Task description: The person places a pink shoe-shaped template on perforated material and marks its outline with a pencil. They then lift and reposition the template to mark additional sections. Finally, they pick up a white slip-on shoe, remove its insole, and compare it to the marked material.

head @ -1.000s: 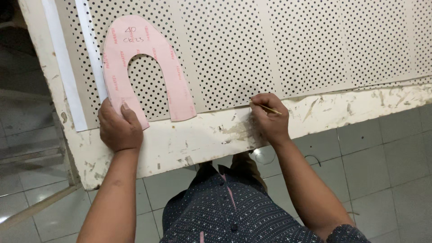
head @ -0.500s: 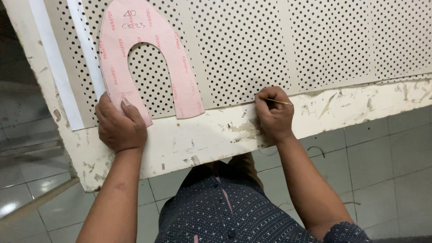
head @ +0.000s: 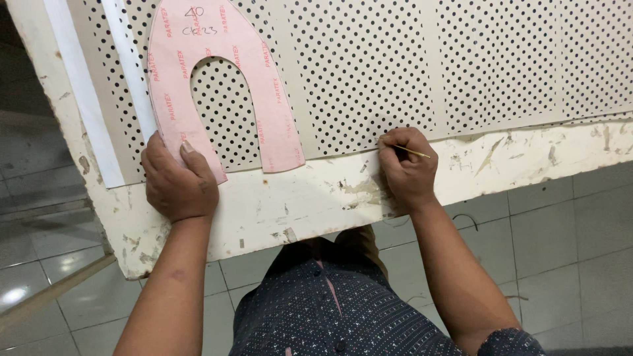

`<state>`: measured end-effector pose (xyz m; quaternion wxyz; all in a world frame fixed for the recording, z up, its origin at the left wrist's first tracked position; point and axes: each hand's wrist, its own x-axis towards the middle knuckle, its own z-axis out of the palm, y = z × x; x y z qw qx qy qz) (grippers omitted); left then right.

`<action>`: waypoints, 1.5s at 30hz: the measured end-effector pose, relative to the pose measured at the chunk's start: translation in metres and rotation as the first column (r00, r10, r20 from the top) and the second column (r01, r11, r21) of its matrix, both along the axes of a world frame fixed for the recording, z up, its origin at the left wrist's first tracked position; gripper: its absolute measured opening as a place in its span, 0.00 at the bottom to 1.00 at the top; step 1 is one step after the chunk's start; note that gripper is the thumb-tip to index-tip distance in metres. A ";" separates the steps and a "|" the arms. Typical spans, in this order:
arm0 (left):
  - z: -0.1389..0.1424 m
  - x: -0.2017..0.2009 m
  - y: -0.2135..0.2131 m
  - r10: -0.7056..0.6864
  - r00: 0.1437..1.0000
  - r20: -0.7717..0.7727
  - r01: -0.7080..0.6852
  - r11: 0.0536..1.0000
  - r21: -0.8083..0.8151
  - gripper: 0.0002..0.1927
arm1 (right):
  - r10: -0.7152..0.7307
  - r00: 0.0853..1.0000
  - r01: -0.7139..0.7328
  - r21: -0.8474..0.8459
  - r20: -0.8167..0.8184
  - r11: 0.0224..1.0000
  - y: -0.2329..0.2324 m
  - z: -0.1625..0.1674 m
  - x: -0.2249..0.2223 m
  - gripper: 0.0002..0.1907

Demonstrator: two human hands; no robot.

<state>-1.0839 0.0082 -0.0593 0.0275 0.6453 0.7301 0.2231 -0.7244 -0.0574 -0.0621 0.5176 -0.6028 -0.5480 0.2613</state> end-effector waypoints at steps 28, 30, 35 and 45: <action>-0.001 -0.001 0.001 -0.006 1.000 0.025 0.006 1.000 0.011 0.25 | -0.004 1.000 0.003 -0.051 -0.025 0.999 0.000 0.002 -0.001 0.06; -0.003 -0.001 0.001 -0.013 1.000 -0.026 0.014 0.999 0.038 0.25 | -0.004 0.997 0.000 -0.049 -0.078 0.999 -0.001 0.000 0.000 0.06; 0.001 -0.004 0.003 -0.024 0.999 0.036 0.021 0.998 0.064 0.24 | -0.137 0.942 0.081 -0.189 -0.305 0.979 -0.002 -0.005 0.004 0.06; 0.036 -0.030 0.005 -0.291 0.957 0.022 0.291 0.957 0.000 0.22 | -0.169 0.911 0.103 -0.191 -0.375 0.976 0.031 0.029 -0.017 0.05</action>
